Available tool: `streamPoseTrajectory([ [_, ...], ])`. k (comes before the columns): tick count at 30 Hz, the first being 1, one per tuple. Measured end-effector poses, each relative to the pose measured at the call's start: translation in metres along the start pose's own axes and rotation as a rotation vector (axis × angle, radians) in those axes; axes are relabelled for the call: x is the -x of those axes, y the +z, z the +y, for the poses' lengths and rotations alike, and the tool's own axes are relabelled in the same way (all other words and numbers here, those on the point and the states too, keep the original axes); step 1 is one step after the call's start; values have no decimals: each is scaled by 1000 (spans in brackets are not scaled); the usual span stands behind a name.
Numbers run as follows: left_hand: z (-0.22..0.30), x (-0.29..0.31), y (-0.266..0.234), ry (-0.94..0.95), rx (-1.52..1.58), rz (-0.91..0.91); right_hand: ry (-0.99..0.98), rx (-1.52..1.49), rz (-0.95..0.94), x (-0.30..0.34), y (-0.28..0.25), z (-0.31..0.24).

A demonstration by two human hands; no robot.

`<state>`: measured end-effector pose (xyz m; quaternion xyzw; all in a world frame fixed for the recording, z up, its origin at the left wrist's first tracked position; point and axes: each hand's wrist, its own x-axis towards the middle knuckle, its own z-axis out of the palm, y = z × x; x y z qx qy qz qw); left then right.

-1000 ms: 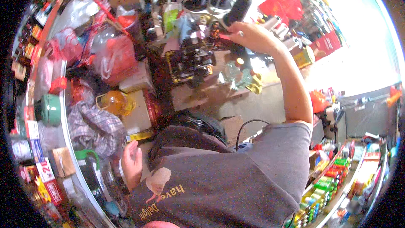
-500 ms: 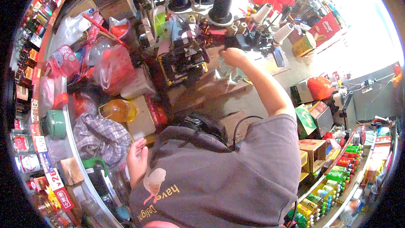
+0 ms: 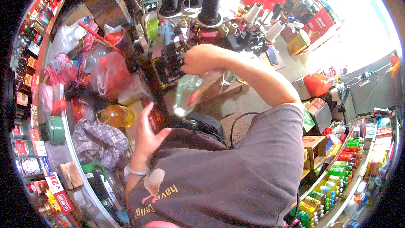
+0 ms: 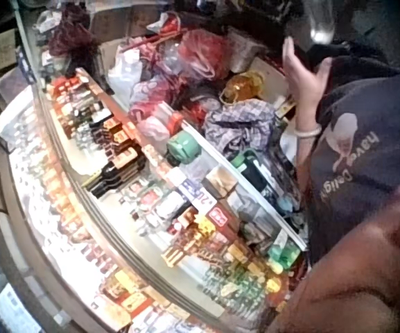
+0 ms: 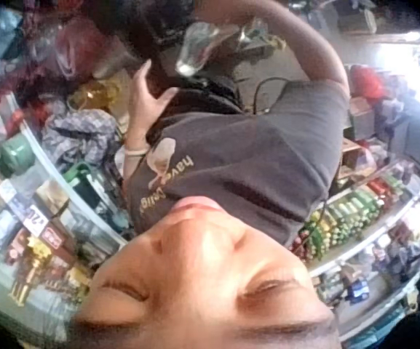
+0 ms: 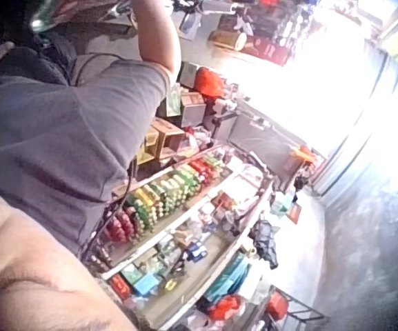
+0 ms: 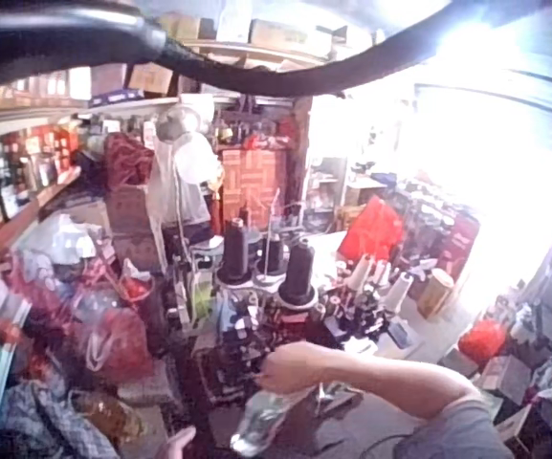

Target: The person wipes the top edges of shelves using a yellow cloth, moving bottles aside and returning them.

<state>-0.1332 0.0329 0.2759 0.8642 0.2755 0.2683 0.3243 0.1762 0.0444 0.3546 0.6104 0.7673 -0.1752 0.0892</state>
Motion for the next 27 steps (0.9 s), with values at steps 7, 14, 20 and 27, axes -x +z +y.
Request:
streamPoseTrajectory([
  [7,-4,-25,24,-224,-109,83,75,-440,-112,-2,-32,-56],
  [14,-31,18,19,-412,397,217,148,-958,726,38,8,47],
  [20,-35,44,-8,-533,795,365,634,-805,832,85,176,198],
  [27,-59,71,-27,-479,726,377,596,-810,727,47,231,151],
])
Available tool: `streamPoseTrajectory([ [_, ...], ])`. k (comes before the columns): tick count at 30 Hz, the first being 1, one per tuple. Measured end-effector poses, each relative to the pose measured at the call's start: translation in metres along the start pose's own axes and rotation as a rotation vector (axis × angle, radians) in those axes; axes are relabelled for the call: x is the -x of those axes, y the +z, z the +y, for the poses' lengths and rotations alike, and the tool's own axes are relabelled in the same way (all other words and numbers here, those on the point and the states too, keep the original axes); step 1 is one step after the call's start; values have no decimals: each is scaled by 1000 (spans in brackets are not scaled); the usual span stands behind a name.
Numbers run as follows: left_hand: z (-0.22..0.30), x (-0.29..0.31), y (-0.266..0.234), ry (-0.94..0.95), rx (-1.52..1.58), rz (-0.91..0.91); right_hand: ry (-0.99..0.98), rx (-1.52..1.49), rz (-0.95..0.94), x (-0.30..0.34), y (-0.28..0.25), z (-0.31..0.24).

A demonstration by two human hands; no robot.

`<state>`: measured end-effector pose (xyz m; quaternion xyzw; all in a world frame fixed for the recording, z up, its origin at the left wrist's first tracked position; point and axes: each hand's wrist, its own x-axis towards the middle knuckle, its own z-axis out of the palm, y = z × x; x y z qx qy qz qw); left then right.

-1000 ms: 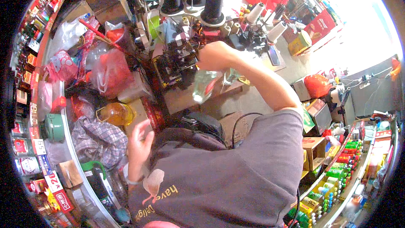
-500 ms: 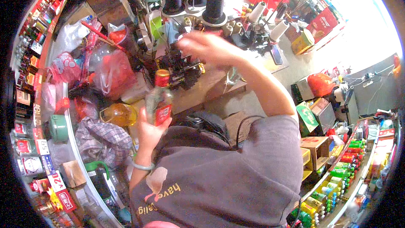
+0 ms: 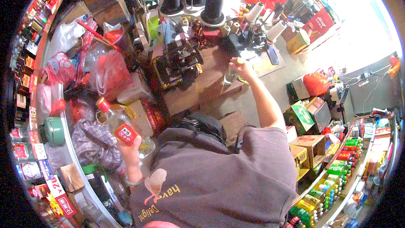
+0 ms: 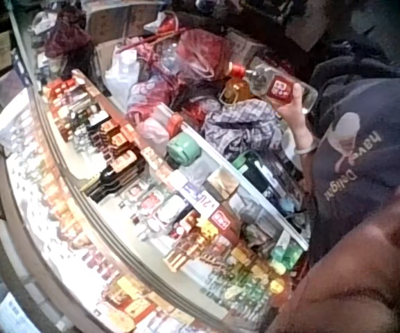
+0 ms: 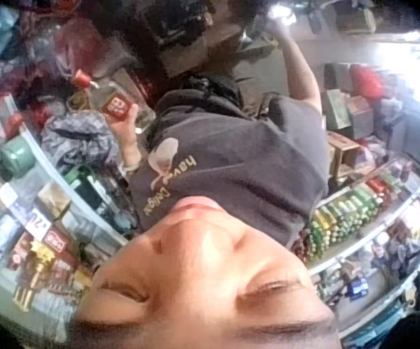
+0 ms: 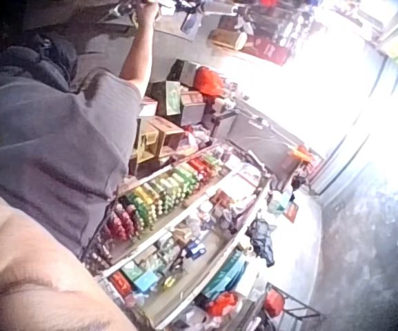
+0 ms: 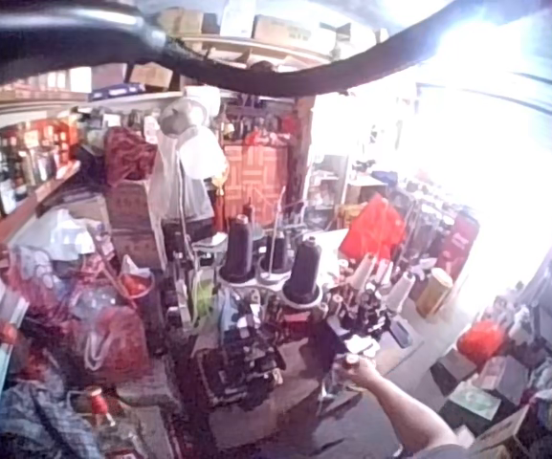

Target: The person wipes the top edges of shelves using a yellow cloth, moving bottles aside and returning them.

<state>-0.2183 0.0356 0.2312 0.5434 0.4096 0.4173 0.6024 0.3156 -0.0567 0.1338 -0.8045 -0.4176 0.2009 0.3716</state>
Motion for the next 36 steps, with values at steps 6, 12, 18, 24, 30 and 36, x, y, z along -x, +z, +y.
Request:
streamPoseTrajectory([
  [6,-8,21,-19,11,-31,63,50,594,152,20,6,-98],
  [12,-4,40,-30,8,5,168,-289,313,143,29,-3,-261],
  [18,3,54,-38,-25,8,328,-641,176,12,7,32,-400],
  [24,18,89,-43,117,-2,439,-1063,34,-112,-2,103,-536],
  [30,38,122,-40,-36,-158,692,-1136,-317,-245,-10,174,-669],
  [36,21,145,-39,62,-161,951,-1314,-352,-95,48,219,-796],
])
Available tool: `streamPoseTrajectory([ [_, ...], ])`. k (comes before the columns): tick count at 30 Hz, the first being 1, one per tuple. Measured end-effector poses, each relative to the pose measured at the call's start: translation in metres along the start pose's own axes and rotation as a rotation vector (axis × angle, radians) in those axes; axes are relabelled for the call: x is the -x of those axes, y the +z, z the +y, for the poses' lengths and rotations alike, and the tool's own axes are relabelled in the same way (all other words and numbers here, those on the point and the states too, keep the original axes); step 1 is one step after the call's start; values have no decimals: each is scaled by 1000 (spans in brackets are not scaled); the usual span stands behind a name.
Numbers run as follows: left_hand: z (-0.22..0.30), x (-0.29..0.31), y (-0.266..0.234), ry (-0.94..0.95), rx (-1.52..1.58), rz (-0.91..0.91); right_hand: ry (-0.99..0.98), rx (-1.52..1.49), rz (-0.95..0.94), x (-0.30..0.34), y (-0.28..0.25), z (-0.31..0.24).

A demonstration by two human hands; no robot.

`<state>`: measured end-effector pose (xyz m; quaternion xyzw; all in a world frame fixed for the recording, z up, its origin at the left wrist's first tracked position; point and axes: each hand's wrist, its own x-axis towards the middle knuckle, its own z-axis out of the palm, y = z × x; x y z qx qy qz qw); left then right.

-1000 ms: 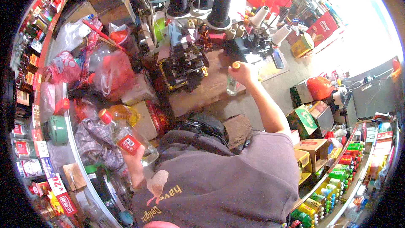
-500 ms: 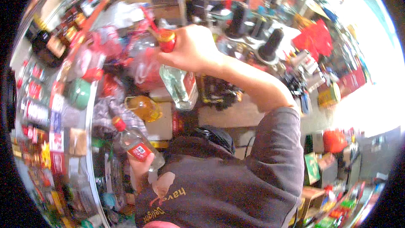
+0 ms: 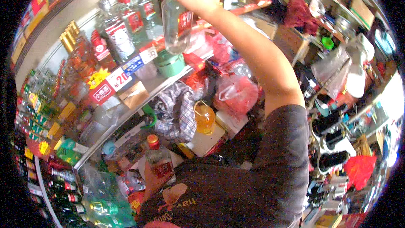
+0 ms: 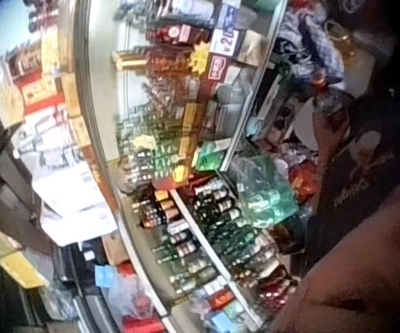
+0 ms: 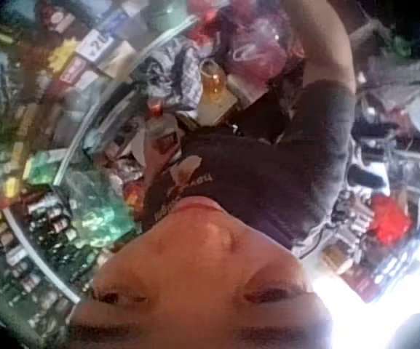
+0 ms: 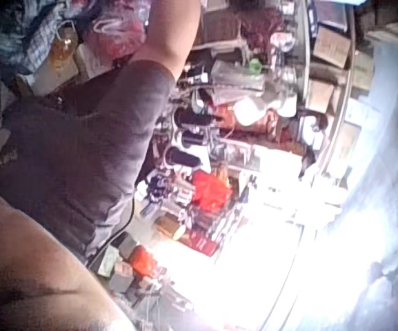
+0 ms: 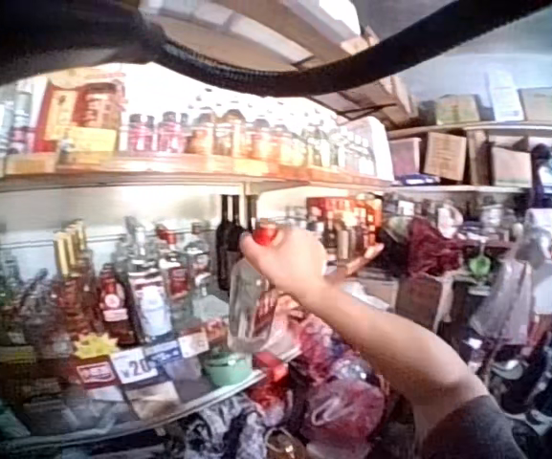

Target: The person wipes the top edges of shelves using a yellow cloth, moving bottles aside and returning them.

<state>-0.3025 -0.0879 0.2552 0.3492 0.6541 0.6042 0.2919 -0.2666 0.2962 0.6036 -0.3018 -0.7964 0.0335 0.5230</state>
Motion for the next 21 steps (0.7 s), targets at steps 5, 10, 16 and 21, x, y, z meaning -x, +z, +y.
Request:
streamPoseTrajectory([
  [5,5,11,-1,100,-229,180,-38,152,35,-65,84,-17],
  [10,-3,21,1,34,-263,347,-30,101,-67,-98,154,-9],
  [16,7,27,9,-58,-300,501,72,119,-168,-114,219,6],
  [21,33,22,20,-293,-243,570,125,150,-288,-116,242,10],
])
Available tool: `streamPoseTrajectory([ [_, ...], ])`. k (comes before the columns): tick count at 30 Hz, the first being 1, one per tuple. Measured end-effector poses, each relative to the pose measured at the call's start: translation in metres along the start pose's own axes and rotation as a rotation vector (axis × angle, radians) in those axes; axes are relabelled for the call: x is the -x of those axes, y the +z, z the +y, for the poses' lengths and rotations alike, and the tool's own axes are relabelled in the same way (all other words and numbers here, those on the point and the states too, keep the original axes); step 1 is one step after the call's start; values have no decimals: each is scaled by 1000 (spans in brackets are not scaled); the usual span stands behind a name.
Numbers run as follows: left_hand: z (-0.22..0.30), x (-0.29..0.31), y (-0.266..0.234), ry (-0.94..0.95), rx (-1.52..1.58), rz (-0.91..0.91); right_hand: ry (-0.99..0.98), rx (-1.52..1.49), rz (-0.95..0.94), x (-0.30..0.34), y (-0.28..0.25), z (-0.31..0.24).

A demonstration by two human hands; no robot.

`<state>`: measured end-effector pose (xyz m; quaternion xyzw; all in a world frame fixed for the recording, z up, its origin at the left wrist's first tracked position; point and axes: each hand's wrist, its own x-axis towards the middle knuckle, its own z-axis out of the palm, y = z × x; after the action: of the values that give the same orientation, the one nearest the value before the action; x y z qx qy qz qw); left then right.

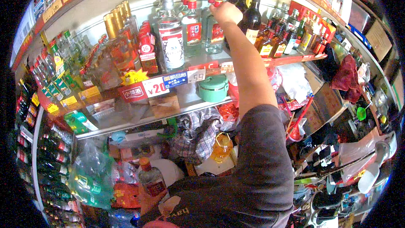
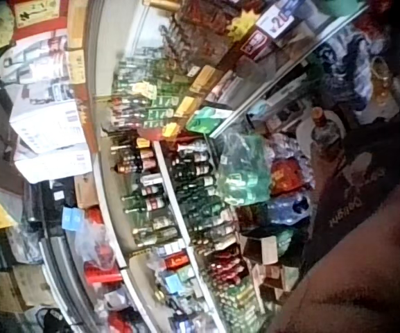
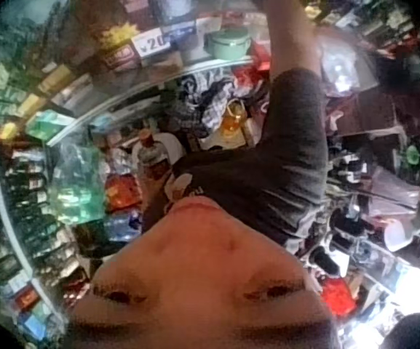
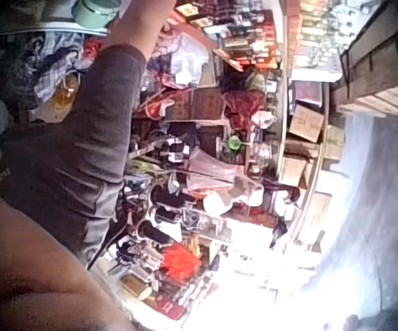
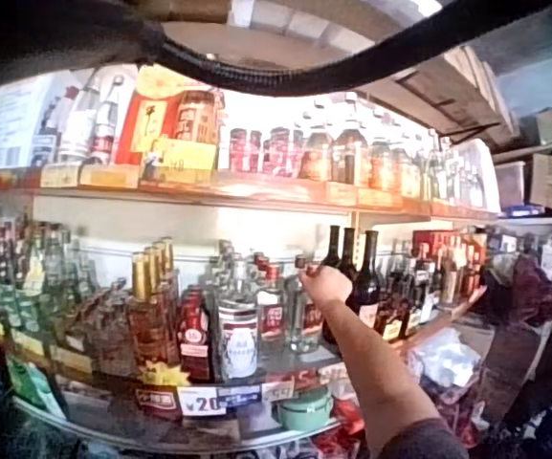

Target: The person wipes the top edges of shelves using a yellow cloth, moving bottles aside and returning them.

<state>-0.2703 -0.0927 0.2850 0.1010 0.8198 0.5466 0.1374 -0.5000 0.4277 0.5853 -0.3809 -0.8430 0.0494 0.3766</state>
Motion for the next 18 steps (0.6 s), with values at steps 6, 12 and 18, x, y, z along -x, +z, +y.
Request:
streamPoseTrajectory([
  [6,-30,-23,24,116,221,-51,-4,3,-135,-7,3,-3],
  [12,15,-45,35,373,-54,-69,-301,36,244,34,-8,11],
  [18,41,-67,62,146,430,-60,-672,-817,-592,291,-41,32],
])
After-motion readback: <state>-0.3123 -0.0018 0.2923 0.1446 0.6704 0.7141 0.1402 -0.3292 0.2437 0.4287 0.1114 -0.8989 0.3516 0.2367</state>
